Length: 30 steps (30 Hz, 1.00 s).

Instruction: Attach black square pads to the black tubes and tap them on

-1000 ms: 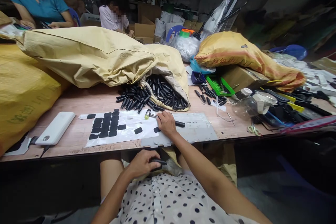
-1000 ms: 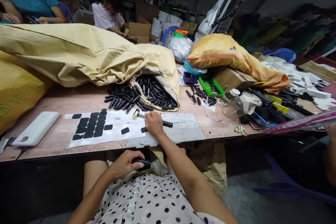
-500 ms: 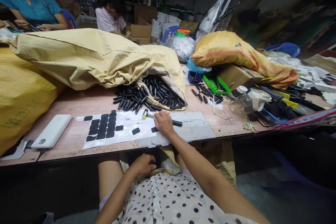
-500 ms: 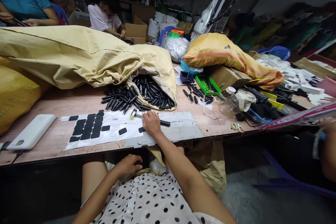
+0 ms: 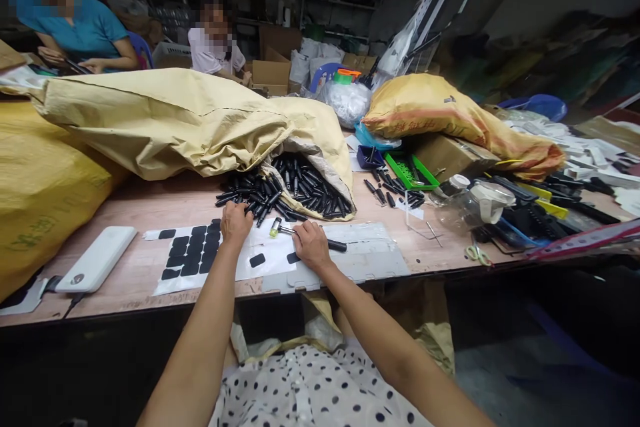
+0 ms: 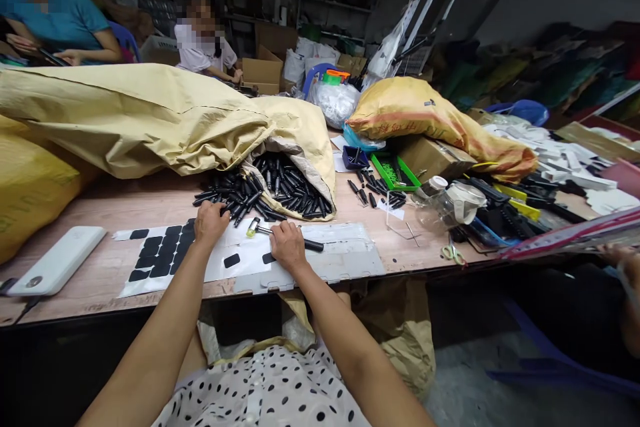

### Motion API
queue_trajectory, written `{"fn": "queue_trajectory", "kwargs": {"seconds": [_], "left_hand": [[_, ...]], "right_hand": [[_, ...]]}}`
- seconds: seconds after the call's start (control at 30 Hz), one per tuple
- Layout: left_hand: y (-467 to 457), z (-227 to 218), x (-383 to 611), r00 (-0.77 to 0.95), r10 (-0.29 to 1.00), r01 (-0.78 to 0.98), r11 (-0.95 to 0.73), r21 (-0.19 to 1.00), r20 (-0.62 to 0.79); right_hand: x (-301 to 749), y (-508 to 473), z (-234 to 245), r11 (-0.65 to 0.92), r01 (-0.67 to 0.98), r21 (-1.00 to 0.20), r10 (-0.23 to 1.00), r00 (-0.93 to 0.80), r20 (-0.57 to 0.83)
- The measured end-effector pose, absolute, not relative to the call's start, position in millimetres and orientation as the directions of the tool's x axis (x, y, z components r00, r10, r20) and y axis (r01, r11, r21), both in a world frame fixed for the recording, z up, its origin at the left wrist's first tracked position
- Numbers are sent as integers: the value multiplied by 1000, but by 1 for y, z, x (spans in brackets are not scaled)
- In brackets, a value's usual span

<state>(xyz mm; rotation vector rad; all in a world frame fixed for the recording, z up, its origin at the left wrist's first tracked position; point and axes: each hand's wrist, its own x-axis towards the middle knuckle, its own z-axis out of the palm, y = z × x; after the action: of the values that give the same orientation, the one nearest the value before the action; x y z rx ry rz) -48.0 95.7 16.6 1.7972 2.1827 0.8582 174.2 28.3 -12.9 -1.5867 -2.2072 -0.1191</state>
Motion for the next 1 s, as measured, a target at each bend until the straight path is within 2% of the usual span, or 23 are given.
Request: {"fn": "queue_trajectory", "kwargs": {"seconds": [0.2, 0.4, 0.53, 0.7, 0.83, 1.0], "left_hand": [[84, 15, -51, -202, 946, 869, 54, 492, 254], [42, 25, -49, -63, 953, 866, -95, 492, 295], [40, 25, -48, -44, 965, 866, -92, 492, 259], [51, 23, -52, 86, 983, 874, -151, 461, 159], [40, 23, -49, 61, 981, 854, -146, 500, 182], [22, 18, -44, -16, 996, 860, -31, 509, 88]], "right_hand": [[175, 28, -15, 352, 918, -184, 879, -257, 401], [177, 28, -11, 343, 921, -186, 894, -259, 367], [177, 28, -9, 337, 922, -188, 900, -258, 351], [177, 28, -10, 344, 922, -181, 894, -262, 363], [176, 29, -12, 344, 924, -166, 889, -264, 373], [177, 29, -13, 346, 926, -151, 884, -268, 383]]}}
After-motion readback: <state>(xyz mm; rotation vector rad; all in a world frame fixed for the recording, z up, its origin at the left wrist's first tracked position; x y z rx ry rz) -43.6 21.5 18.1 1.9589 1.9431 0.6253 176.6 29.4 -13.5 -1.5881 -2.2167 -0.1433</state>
